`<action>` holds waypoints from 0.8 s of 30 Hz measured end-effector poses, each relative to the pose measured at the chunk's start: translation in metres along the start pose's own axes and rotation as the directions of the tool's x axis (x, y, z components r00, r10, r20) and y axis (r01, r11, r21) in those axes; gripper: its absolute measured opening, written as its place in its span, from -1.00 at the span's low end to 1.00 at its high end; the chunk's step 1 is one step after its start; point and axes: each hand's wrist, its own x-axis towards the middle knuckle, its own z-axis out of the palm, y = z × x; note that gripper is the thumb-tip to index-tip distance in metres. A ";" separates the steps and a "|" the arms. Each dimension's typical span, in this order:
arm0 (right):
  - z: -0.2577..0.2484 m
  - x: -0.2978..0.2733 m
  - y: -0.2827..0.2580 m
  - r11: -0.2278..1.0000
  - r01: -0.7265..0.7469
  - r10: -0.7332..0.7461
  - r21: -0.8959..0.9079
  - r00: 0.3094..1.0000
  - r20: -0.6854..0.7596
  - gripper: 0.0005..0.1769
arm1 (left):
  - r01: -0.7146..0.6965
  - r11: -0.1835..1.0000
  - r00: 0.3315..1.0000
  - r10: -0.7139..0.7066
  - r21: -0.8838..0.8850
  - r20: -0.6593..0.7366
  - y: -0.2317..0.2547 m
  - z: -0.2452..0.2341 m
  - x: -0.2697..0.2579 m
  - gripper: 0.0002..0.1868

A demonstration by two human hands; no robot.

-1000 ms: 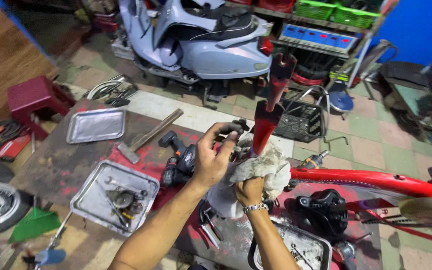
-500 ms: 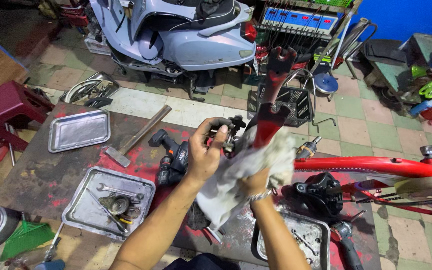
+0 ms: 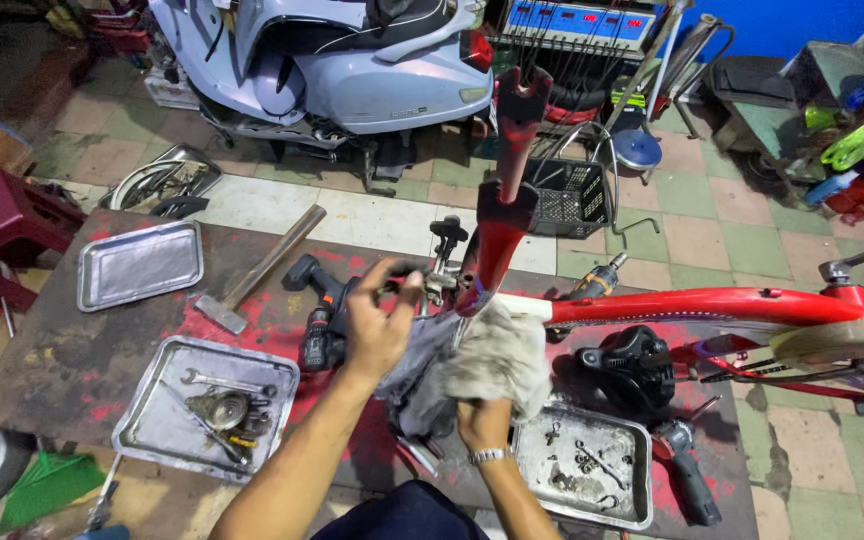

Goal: The person wipes down red and silver motorcycle frame components with a cloth, picks up small parts from a tray, and handles electric drills on a workbench.

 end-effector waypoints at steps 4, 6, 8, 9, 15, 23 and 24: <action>-0.020 0.003 -0.014 0.982 -0.155 0.165 0.106 0.981 -0.099 -0.79 | 0.124 0.991 0.992 -0.123 0.045 -0.020 -0.011 -0.021 -0.015 -0.84; -0.037 0.023 -0.015 0.969 -0.209 0.229 0.134 0.961 -0.158 -0.66 | 0.166 0.986 0.986 -0.166 0.009 -0.027 -0.011 -0.022 -0.015 -0.83; -0.045 0.080 -0.006 0.978 -0.124 0.160 0.165 0.961 -0.225 -0.54 | 0.124 0.992 0.992 -0.124 -0.014 -0.033 -0.005 -0.016 0.001 -0.83; -0.048 0.108 -0.006 0.981 -0.083 0.121 0.173 0.966 -0.226 -0.53 | 0.068 0.998 0.997 -0.069 -0.012 -0.033 0.000 -0.013 0.009 -0.82; -0.016 0.281 -0.024 0.958 0.203 -0.151 0.204 0.958 -0.244 -0.46 | -0.156 0.987 0.985 0.158 0.036 -0.072 0.036 0.004 0.063 -0.81; 0.038 0.315 -0.026 0.968 0.160 -0.138 0.194 0.983 -0.121 -0.25 | -0.104 0.994 0.993 0.105 0.026 -0.056 0.041 0.008 0.071 -0.78; 0.040 0.310 -0.025 0.943 0.218 -0.188 0.251 0.973 -0.137 -0.23 | -0.116 0.992 0.992 0.118 0.051 -0.051 0.040 0.005 0.072 -0.78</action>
